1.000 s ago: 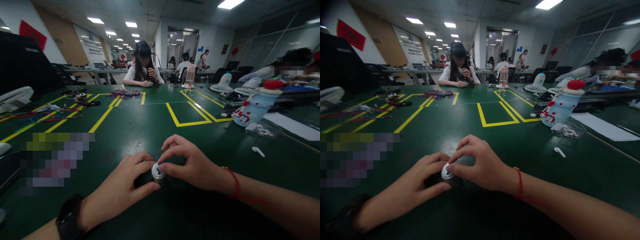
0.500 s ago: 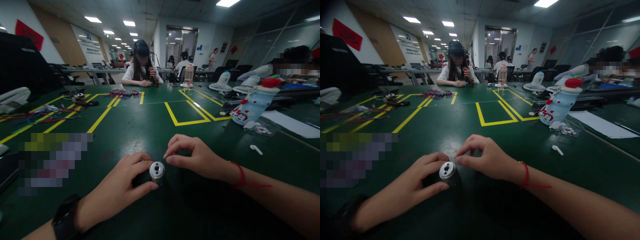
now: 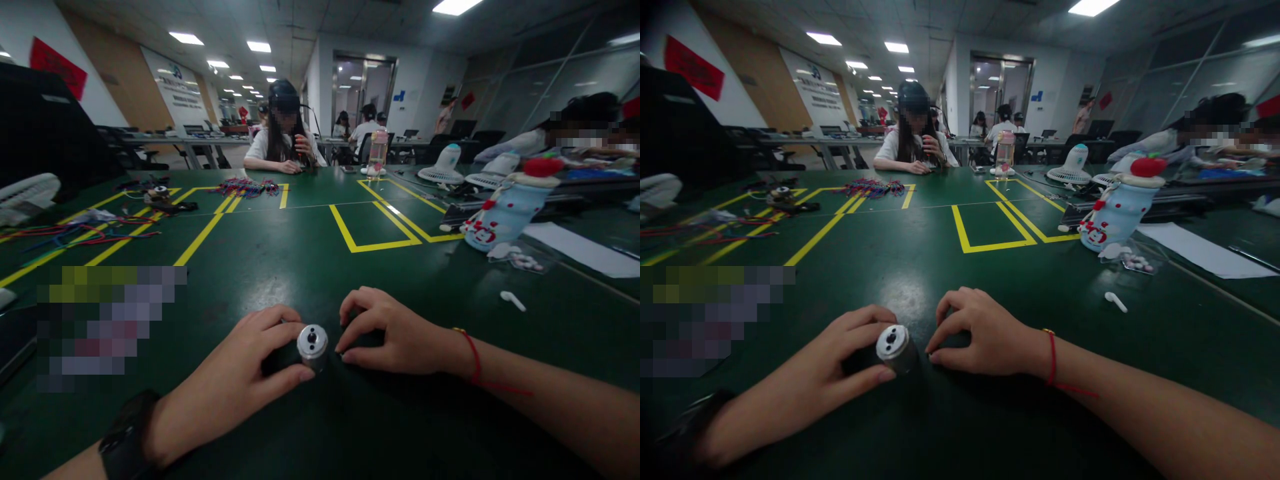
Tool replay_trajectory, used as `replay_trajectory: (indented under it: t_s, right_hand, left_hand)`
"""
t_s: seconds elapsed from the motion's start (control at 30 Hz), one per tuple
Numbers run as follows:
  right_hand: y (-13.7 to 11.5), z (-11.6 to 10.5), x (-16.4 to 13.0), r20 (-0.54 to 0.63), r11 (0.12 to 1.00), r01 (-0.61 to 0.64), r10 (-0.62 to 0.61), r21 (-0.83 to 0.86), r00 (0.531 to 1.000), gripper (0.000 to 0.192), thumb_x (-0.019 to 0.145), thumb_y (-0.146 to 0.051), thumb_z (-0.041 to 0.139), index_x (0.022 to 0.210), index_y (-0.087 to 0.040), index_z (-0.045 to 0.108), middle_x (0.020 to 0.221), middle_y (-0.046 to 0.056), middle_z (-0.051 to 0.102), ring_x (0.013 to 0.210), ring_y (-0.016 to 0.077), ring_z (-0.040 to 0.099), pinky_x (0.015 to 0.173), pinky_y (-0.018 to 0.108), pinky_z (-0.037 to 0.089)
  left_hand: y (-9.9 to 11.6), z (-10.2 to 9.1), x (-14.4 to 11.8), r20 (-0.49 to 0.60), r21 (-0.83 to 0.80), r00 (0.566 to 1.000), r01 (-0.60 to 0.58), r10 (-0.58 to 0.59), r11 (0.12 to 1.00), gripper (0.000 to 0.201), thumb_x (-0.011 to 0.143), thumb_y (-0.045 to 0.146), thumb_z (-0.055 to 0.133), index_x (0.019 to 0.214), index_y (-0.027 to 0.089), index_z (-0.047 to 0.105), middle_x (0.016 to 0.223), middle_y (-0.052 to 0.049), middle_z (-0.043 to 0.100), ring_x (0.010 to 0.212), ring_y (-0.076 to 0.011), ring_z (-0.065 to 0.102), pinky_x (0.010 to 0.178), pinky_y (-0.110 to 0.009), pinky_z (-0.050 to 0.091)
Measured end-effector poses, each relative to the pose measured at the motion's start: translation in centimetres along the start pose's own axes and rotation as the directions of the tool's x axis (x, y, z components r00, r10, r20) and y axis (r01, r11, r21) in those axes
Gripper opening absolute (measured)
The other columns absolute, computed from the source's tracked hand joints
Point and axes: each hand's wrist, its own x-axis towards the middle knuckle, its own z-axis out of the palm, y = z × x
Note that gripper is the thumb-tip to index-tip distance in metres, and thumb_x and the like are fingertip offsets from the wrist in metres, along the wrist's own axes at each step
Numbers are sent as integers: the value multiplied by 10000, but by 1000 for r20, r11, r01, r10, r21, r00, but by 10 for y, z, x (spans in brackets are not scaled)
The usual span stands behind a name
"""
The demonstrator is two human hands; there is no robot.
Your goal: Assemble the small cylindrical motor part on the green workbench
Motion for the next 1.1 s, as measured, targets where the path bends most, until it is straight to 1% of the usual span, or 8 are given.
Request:
replay_trajectory:
  t_s: [0.17, 0.3, 0.43, 0.57, 0.73, 0.83, 0.93, 1.1]
  right_hand:
    - [7, -8, 7, -216, 982, -109, 142, 157, 966, 170, 844, -325, 662, 922, -185, 720, 1016, 62, 609, 871, 158, 580, 752, 295, 476]
    - [42, -18, 9, -449, 938, -270, 341, 216, 826, 206, 846, -351, 633, 847, -157, 703, 884, 55, 659, 799, 168, 589, 713, 308, 458]
    - [75, -24, 5, -459, 865, -395, 499, 309, 735, 289, 841, -395, 606, 883, -123, 695, 772, 56, 671, 663, 157, 577, 611, 301, 442]
    - [81, -24, 3, -405, 869, -402, 492, 289, 771, 291, 838, -396, 613, 895, -128, 711, 830, 64, 694, 723, 165, 603, 666, 307, 453]
    - [42, -18, 4, -299, 896, -387, 439, 219, 847, 216, 805, -344, 669, 888, -152, 722, 801, 38, 672, 679, 146, 569, 618, 287, 434]
    - [12, -8, 3, -80, 961, -232, 246, 151, 966, 221, 774, -336, 724, 929, -178, 720, 858, 30, 656, 728, 140, 577, 645, 275, 445]
    - [-5, 1, 2, 41, 996, -78, 76, 50, 996, 192, 750, -332, 762, 884, -198, 731, 891, 30, 649, 826, 158, 582, 756, 305, 445]
    - [-22, 5, 9, -208, 975, -82, 126, 205, 970, 126, 828, -292, 700, 894, -184, 704, 886, 15, 633, 784, 122, 580, 696, 253, 461]
  left_hand:
    - [-1, -1, -6, -2, -25, 1000, 1, -1, 1000, 223, 908, 376, 617, 1109, 279, 613, 1129, -25, 583, 1026, -235, 558, 904, -366, 463]
    - [-4, 3, -8, -6, -16, 1000, -4, 4, 1000, 226, 912, 373, 612, 1123, 291, 609, 1146, -20, 584, 1032, -235, 560, 903, -365, 462]
    - [-6, 8, -6, -10, 0, 1000, -7, 7, 1000, 246, 913, 380, 611, 1147, 307, 594, 1173, -7, 578, 1050, -237, 558, 915, -373, 449]
    - [-5, 10, -4, 15, -16, 1000, 0, 0, 1000, 218, 922, 370, 605, 1129, 303, 586, 1162, 2, 572, 1055, -223, 549, 915, -361, 447]
    - [0, 3, -6, 20, -22, 1000, 6, -5, 1000, 200, 923, 358, 607, 1111, 297, 579, 1162, -2, 560, 1060, -223, 537, 919, -365, 441]
    - [0, 3, -5, 21, -21, 1000, 7, -7, 1000, 194, 922, 355, 607, 1106, 298, 582, 1157, -6, 559, 1057, -227, 537, 918, -374, 441]
    - [0, 7, -1, 26, -23, 1000, 8, -7, 1000, 189, 917, 362, 612, 1091, 292, 596, 1138, -9, 564, 1053, -232, 538, 911, -378, 446]
    - [2, 5, -3, 1, -7, 1000, -4, 4, 1000, 199, 910, 369, 619, 1091, 287, 608, 1128, -14, 583, 1034, -236, 556, 901, -386, 460]
